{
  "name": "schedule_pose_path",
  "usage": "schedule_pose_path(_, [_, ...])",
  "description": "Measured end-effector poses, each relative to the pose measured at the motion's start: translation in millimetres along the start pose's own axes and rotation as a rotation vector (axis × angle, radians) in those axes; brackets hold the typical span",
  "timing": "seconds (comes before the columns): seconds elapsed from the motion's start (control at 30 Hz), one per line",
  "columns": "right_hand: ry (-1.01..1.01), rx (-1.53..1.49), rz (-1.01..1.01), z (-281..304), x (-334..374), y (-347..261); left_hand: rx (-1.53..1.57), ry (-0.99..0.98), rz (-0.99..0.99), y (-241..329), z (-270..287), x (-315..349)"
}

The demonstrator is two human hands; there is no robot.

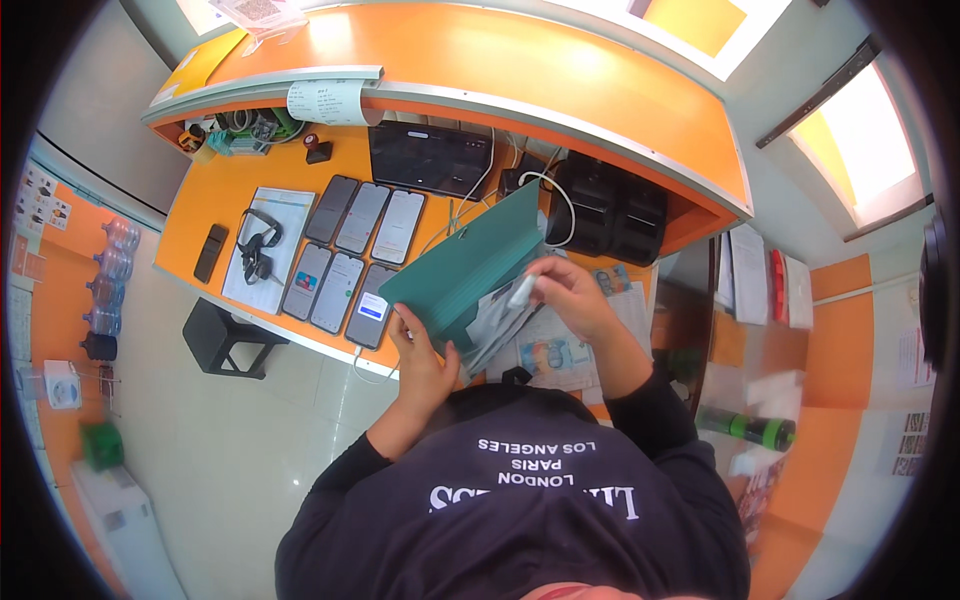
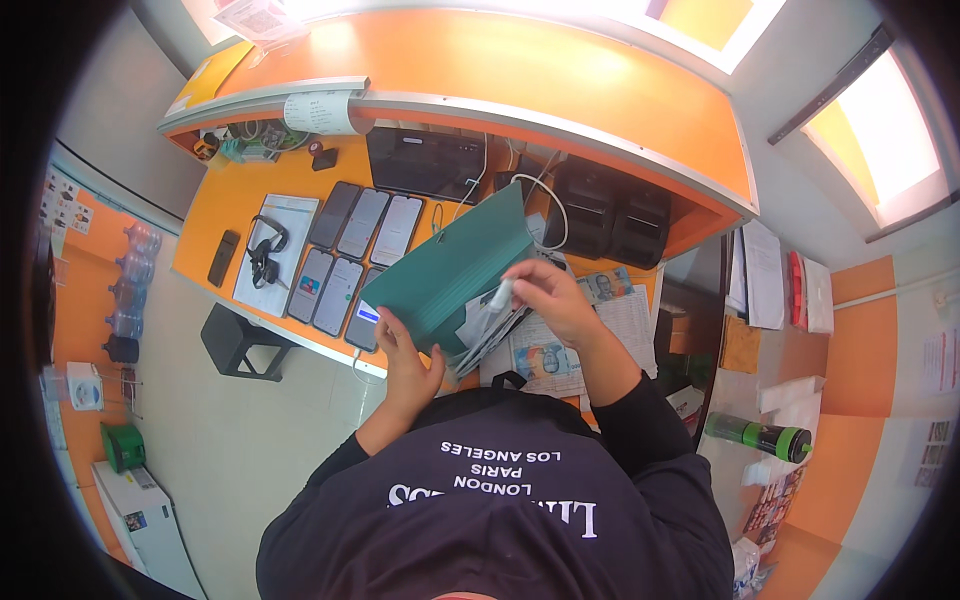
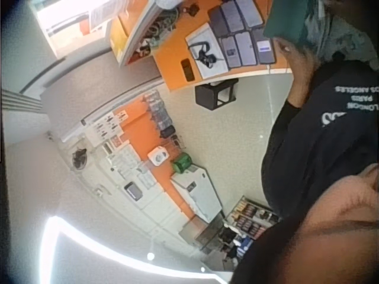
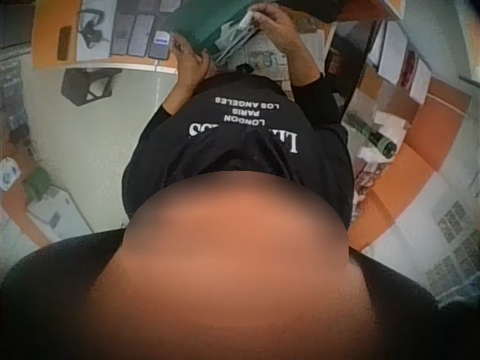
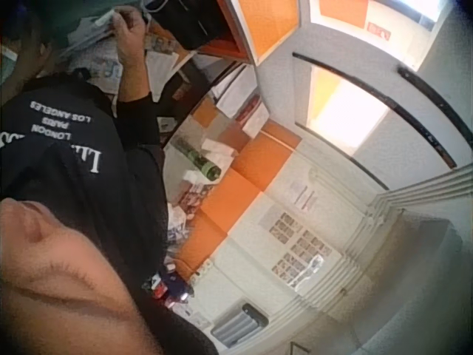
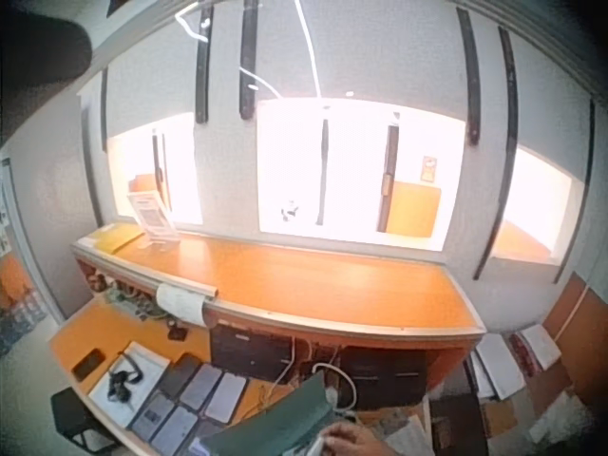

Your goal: The person counts paper currency and coins from a green folder, places a food package on a counter for a customer at a service window, and returns the money to the folder.

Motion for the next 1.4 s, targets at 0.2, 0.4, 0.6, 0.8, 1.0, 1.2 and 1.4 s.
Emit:
schedule_pose_path(0.2, [0.100, -0.440, -0.060, 15, 29, -3, 0.230, 0.007, 0.243, -25, 14, -19])
schedule_pose_path(0.4, [0.237, -0.251, 0.021, -3, 47, -43, 0.232, -0.087, 0.283, -70, 8, -14])
schedule_pose_path(0.6, [0.259, -0.133, 0.070, -17, 57, -61, -0.147, 0.077, -0.120, 29, 47, -58])
schedule_pose_path(0.8, [0.257, -0.016, 0.180, -37, 63, -78, 0.808, -0.354, 0.077, 110, 17, -84])
schedule_pose_path(1.0, [0.285, -0.004, 0.220, -29, 73, -78, 0.901, -0.371, 0.188, 107, 0, -81])
schedule_pose_path(1.2, [0.413, -0.140, 0.313, -6, 75, -76, 0.860, -0.326, 0.167, 97, 3, -76])
schedule_pose_path(1.4, [0.663, 0.238, 0.035, 91, 55, 23, 0.865, -0.318, 0.247, 88, 10, -73])
Point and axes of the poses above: each hand's wrist, its own x-axis away from the middle knuckle, its own z-axis out of the back of the hand, y = z × x, the point moved 7 cm from there along -x, towards the middle knuckle, and after that the axes turned 6 degrees about -z, right-handed, at the moved point
